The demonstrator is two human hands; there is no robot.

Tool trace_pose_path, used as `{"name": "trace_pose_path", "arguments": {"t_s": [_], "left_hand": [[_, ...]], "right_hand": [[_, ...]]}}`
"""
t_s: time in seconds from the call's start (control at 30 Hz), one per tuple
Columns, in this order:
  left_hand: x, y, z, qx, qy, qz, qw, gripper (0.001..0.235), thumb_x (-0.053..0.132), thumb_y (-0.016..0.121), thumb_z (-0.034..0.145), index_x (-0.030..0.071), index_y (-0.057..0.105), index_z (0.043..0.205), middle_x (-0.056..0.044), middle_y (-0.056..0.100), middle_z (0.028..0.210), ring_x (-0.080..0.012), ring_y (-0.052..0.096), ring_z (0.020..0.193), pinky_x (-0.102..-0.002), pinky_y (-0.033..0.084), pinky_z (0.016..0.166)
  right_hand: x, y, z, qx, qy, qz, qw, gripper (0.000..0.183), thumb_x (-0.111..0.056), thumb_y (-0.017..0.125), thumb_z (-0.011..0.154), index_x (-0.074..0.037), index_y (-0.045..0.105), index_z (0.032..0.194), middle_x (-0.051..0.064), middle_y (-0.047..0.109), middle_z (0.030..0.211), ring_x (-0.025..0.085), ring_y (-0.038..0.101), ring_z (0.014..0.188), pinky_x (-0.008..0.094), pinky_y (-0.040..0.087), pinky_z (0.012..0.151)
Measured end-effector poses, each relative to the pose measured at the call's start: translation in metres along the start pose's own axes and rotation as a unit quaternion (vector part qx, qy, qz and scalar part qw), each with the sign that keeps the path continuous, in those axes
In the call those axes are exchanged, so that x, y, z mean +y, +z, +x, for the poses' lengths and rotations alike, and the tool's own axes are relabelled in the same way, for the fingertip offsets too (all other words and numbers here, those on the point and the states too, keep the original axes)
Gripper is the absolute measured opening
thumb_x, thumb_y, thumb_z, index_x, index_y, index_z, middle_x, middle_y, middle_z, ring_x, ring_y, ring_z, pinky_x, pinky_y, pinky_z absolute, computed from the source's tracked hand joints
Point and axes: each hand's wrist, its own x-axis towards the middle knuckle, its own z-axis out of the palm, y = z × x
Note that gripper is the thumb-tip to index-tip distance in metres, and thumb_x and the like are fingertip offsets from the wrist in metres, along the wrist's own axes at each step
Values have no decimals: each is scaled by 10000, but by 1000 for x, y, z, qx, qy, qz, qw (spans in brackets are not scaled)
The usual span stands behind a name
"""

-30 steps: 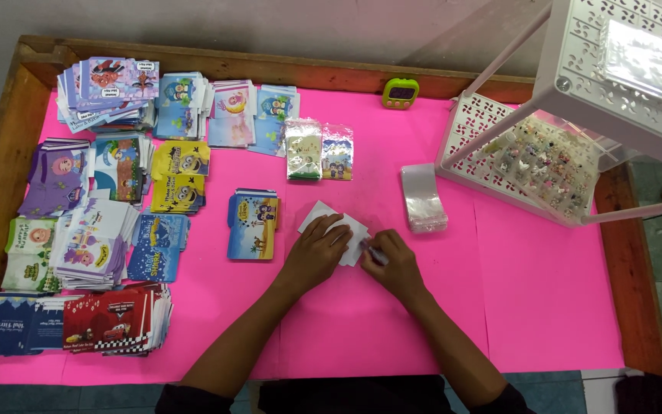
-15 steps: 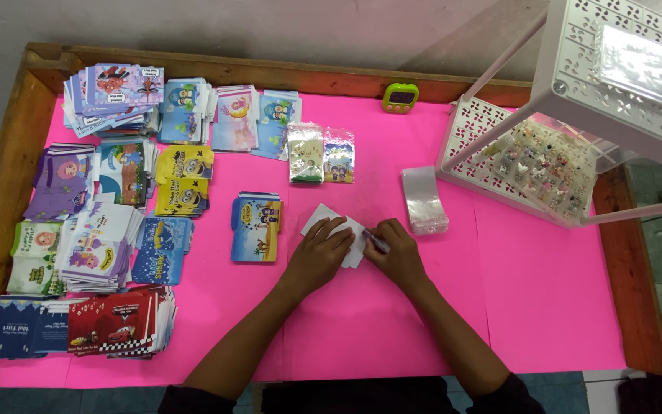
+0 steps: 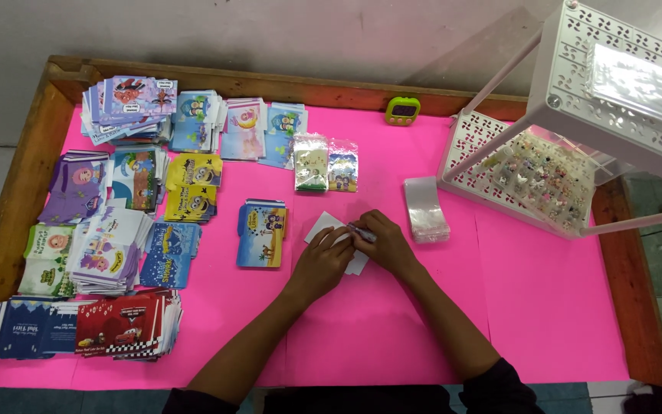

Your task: Packaging small illustrated cards into individual plastic sleeves and sealing them using a pen to assist.

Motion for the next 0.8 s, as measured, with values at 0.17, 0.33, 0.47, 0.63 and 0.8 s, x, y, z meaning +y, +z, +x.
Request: {"name": "trace_pose_path", "arguments": {"t_s": [0.17, 0.33, 0.47, 0.63, 0.8], "left_hand": [[1, -1, -3, 29, -15, 50, 998, 189, 211, 738, 922, 62, 751, 1038, -103, 762, 1097, -272, 609, 1283, -454, 461, 1086], [-6, 21, -14, 33, -42, 48, 997, 234, 279, 736, 939, 51, 746, 992, -123, 755, 1051, -307, 616, 1264, -472, 482, 1060], [-3, 10, -9, 33, -44, 58, 997, 219, 277, 764, 907, 68, 755, 972, -107, 759, 1034, -291, 620, 1260, -463, 483, 1053], [-1, 10, -10, 8, -73, 51, 996, 241, 312, 760, 905, 88, 757, 996, -99, 762, 1048, -299, 601, 1289, -481, 461, 1069], [2, 6, -8, 2, -82, 46, 996, 245, 326, 732, 941, 90, 757, 1003, -105, 765, 1055, -304, 599, 1297, -480, 455, 1079]], "right_hand": [[-5, -7, -5, -15, 17, 9, 1000, 148, -80, 780, 841, -6, 709, 948, 165, 683, 889, 346, 731, 814, 427, 613, 654], [1, -1, -2, -8, 24, 11, 1000, 142, -81, 790, 838, -8, 717, 936, 159, 691, 881, 326, 734, 797, 408, 617, 649], [2, 7, 3, 0, 5, -5, 1000, 148, -86, 796, 842, -4, 710, 930, 159, 684, 883, 335, 729, 793, 418, 616, 643], [3, -1, -13, -9, 28, 1, 1000, 144, -117, 788, 855, -24, 715, 938, 138, 686, 895, 317, 725, 794, 396, 606, 636], [-4, -24, -30, -13, 35, -29, 999, 145, -113, 778, 843, -35, 703, 939, 143, 690, 901, 334, 727, 792, 411, 609, 626]]}}
